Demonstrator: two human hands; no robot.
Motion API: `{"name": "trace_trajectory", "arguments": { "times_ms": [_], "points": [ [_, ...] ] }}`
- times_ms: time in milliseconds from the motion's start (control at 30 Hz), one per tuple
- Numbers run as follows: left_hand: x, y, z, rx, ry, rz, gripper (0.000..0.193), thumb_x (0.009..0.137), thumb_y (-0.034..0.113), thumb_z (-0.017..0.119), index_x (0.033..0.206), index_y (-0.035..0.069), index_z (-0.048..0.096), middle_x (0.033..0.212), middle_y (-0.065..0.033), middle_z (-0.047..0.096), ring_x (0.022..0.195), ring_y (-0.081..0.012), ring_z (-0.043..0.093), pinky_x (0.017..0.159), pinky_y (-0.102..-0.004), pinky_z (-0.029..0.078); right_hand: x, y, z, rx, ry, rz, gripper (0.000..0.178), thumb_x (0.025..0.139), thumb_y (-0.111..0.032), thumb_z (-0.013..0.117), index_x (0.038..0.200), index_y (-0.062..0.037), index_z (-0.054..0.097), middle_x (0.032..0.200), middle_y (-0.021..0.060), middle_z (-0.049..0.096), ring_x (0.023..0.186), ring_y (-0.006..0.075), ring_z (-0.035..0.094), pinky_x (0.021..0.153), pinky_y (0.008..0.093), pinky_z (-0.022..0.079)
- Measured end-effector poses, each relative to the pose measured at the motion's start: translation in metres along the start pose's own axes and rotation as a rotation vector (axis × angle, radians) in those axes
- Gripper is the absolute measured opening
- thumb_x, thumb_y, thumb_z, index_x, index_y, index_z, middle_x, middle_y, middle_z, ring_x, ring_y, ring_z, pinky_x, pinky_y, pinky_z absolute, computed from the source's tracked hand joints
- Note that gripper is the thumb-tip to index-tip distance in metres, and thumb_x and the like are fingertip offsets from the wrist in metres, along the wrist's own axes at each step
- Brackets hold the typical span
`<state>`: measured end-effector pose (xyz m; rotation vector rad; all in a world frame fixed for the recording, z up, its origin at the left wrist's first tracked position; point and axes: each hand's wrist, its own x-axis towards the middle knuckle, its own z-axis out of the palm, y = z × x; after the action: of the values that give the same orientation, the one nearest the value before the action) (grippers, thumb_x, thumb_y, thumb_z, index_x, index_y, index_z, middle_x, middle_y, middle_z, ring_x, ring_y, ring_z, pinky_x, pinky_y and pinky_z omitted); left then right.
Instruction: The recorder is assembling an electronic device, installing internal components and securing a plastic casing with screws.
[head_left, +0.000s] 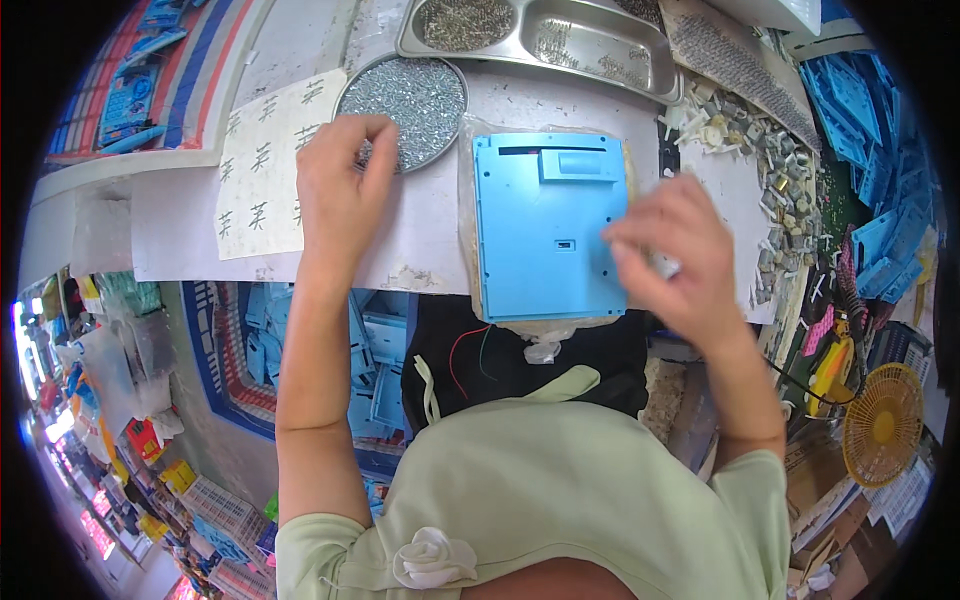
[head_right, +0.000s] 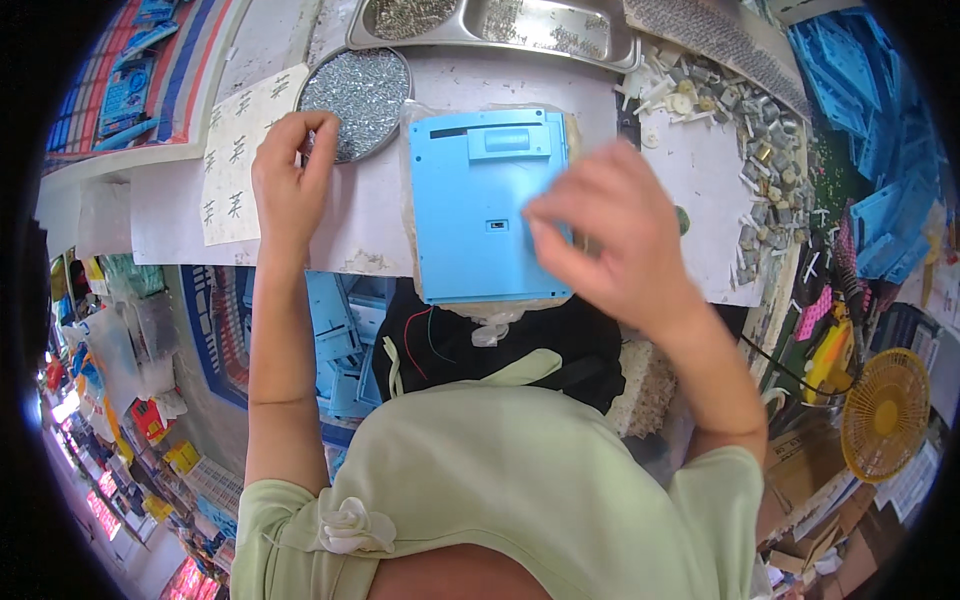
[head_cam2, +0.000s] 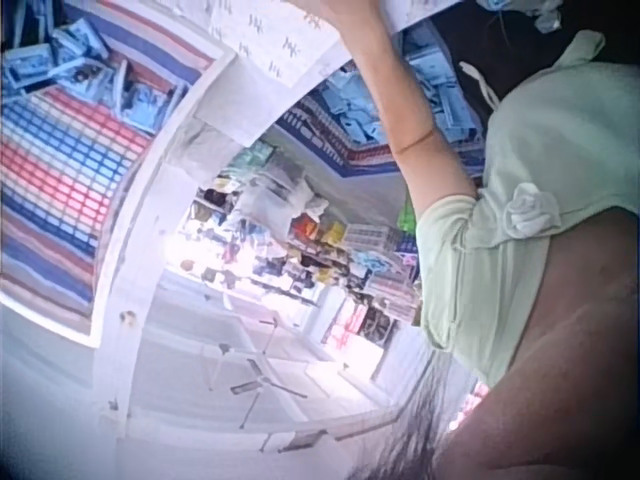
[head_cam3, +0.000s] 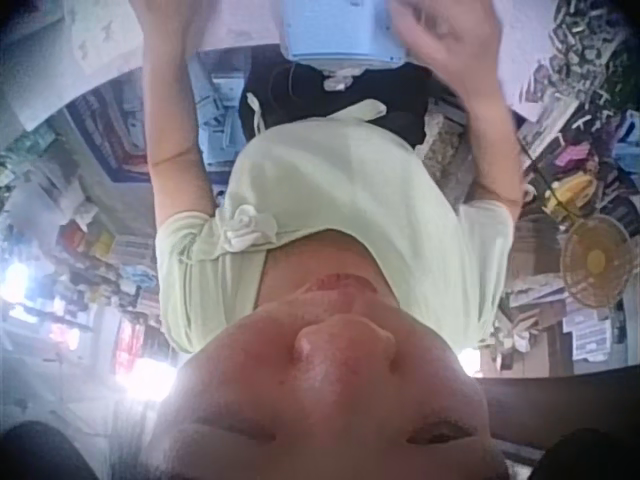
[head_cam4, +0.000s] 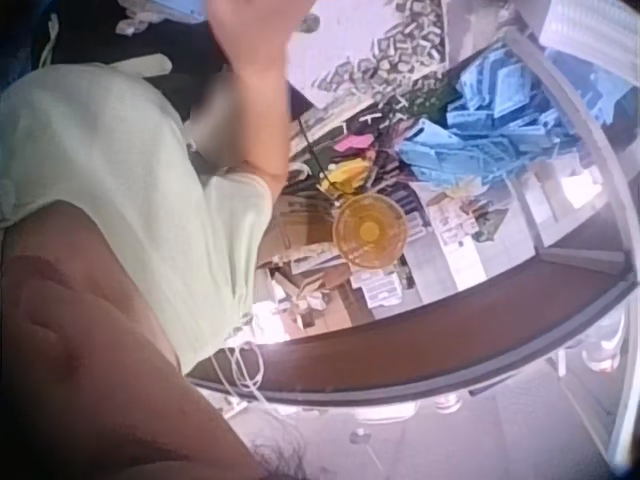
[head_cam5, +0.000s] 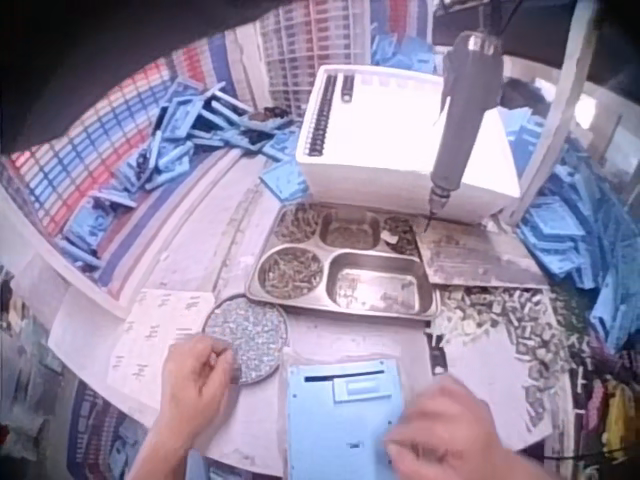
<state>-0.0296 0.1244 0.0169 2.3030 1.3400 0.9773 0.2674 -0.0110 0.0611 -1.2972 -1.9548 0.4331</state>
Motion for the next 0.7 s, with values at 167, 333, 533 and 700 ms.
{"name": "trace_trajectory", "arguments": {
  "times_ms": [167,333,533,700],
  "points": [
    [-0.023,0.039,0.006,-0.17,-0.086,0.043,0.005,0.087,0.005,0.072,0.089,0.002,0.069,0.086,-0.0066,0.069,0.078,-0.0193,0.06,0.072,-0.0317,0.046,-0.059,-0.002,0.033,-0.218,0.164,0.05,0.033,0.073,-0.01,0.082,0.105,-0.015,0.079,0.086,-0.0007,0.063,0.08,0.024,0.052,0.071,0.0367,0.044],
    [-0.029,0.053,0.0,-0.234,-0.105,0.114,0.005,0.086,0.0,0.071,0.089,0.001,0.068,0.087,-0.0055,0.068,0.077,-0.0155,0.057,0.069,-0.0281,0.044,-0.065,-0.008,0.03,-0.377,0.104,0.024,0.042,0.075,-0.015,0.082,0.117,-0.018,0.077,0.09,-0.0011,0.061,0.081,0.0225,0.049,0.078,0.0369,0.038],
    [-0.042,0.061,-0.011,-0.322,-0.136,0.053,0.006,0.086,-0.002,0.07,0.09,0.001,0.067,0.088,-0.0063,0.067,0.077,-0.0151,0.055,0.069,-0.0273,0.043,-0.069,-0.006,0.016,-0.255,0.038,0.067,0.041,0.079,-0.016,0.079,0.12,-0.0134,0.077,0.089,0.0038,0.061,0.08,0.0241,0.05,0.076,0.037,0.04],
    [-0.058,0.065,-0.016,-0.39,-0.199,-0.022,0.008,0.085,-0.002,0.071,0.091,0.0,0.066,0.089,-0.0067,0.066,0.076,-0.0149,0.055,0.069,-0.027,0.043,-0.054,-0.003,-0.002,-0.154,0.077,0.011,0.032,0.075,-0.006,0.077,0.108,-0.0042,0.078,0.085,0.0073,0.061,0.078,0.0262,0.054,0.071,0.0364,0.044]
  ]
}}
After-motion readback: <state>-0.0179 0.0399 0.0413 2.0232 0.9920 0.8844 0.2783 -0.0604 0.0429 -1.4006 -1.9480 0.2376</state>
